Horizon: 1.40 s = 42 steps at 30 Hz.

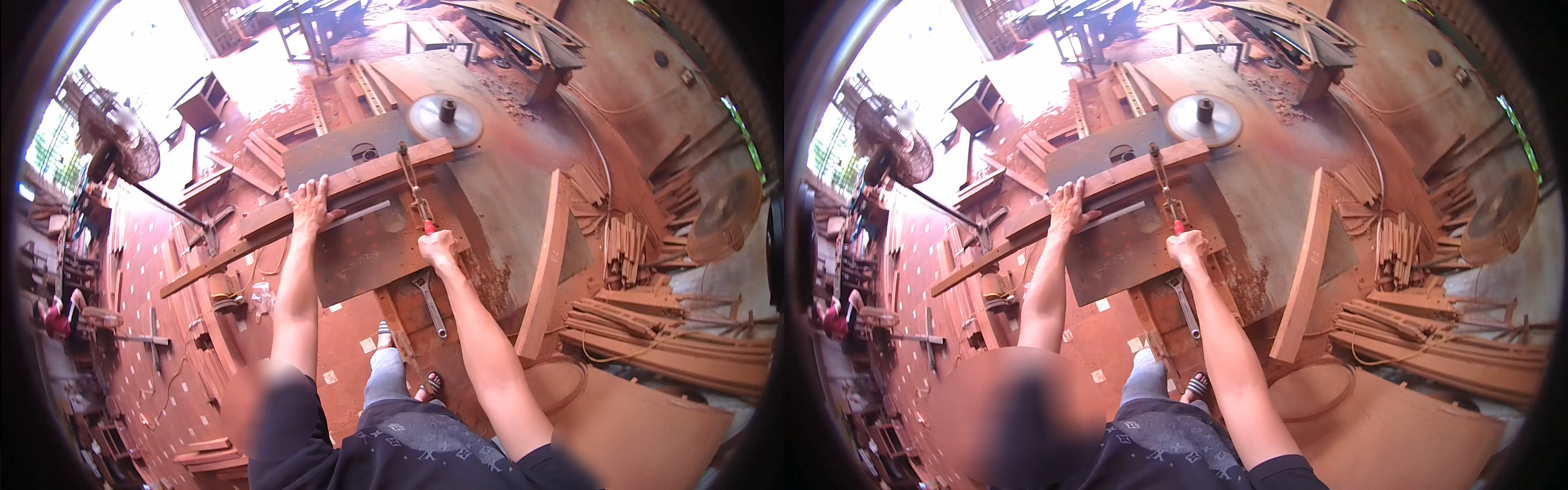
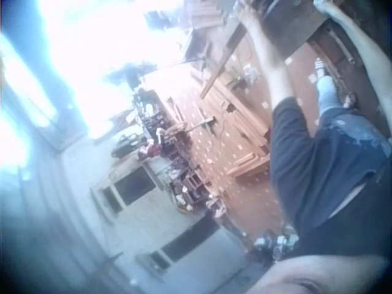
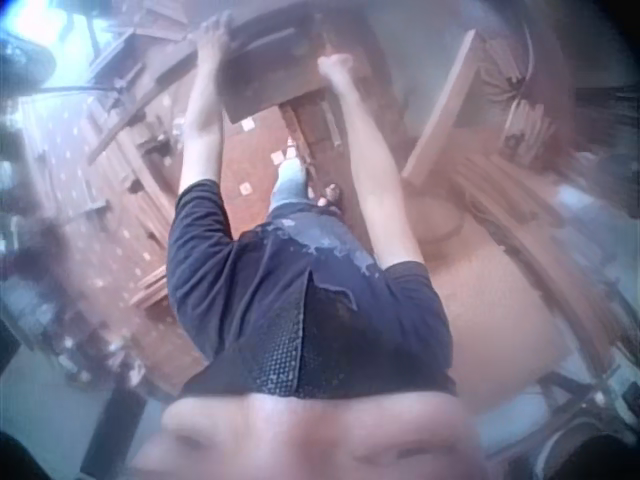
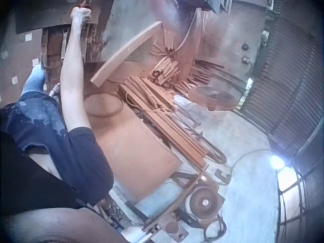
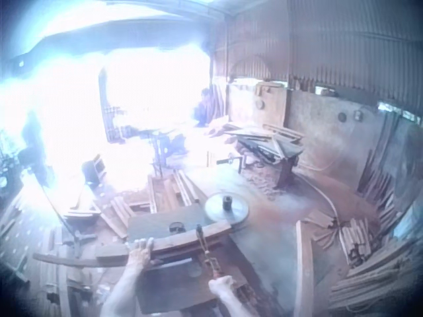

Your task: The person operates a bandsaw to cut long wooden planks in a workshop. They guide each plank through the blade, then move the cut piece aside and pick up the next plank to continue cutting.

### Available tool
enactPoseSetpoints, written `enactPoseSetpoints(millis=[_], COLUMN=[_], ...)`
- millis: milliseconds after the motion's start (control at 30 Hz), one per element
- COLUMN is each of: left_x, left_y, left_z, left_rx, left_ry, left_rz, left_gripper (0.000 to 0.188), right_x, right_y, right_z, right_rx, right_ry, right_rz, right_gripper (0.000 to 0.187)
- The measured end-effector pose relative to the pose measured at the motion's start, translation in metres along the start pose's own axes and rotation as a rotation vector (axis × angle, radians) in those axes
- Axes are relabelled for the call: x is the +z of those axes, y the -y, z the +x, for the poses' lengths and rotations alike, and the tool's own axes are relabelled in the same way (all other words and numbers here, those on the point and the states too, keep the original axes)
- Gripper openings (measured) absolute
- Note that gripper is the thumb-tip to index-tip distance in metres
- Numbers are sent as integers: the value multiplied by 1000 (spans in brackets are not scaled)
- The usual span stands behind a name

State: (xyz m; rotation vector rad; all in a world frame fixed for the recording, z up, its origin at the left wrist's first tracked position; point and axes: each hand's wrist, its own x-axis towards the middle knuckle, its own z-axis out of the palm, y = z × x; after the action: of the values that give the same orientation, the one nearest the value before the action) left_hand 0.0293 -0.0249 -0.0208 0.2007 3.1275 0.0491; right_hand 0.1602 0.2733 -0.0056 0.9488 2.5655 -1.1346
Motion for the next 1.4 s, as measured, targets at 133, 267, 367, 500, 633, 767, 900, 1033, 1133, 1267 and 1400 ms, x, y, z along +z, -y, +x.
enactPoseSetpoints(millis=[133, 267, 367, 500, 633, 767, 900, 1033, 1133, 1267, 1400], left_x=[-1, -1, -25, -40, -45, 0, 3, 17, 15, 45, 13], left_y=[-10, -7, -26, -86, -195, -238, -260, -261, -261, -262, -265], left_z=[-3, -31, -38, -81, -124, -135, -138, -136, -139, -137, -134], left_rx=[32, 28, 10, 73, 140, -147, -247, -243, -259, -321, -327], left_ry=[-7, -27, 28, -234, 629, 747, 631, 784, 798, 761, 870], left_rz=[-10, -19, -91, -394, -1084, -1314, -1310, -1364, -1381, -1447, -1468], left_gripper=[113, 114, 114, 90, 70, 57, 33, 37, 37, 35, 34], right_x=[5, -4, -19, -35, -23, -32, -35, 13, 37, 37, -9], right_y=[-24, -32, -35, -48, -80, -53, -91, -160, -157, -161, -188], right_z=[7, -21, -30, -55, -44, -56, -88, -144, -148, -135, -148], right_rx=[-76, -62, -36, -13, 3, -2, -236, -232, -251, -220, -49], right_ry=[-32, -2, 16, 29, 34, 4, -142, -300, -285, -56, 462], right_rz=[-10, -21, -16, 6, -17, 46, 103, -21, -195, -166, 482], right_gripper=[36, 35, 36, 34, 36, 39, 55, 46, 42, 34, 17])
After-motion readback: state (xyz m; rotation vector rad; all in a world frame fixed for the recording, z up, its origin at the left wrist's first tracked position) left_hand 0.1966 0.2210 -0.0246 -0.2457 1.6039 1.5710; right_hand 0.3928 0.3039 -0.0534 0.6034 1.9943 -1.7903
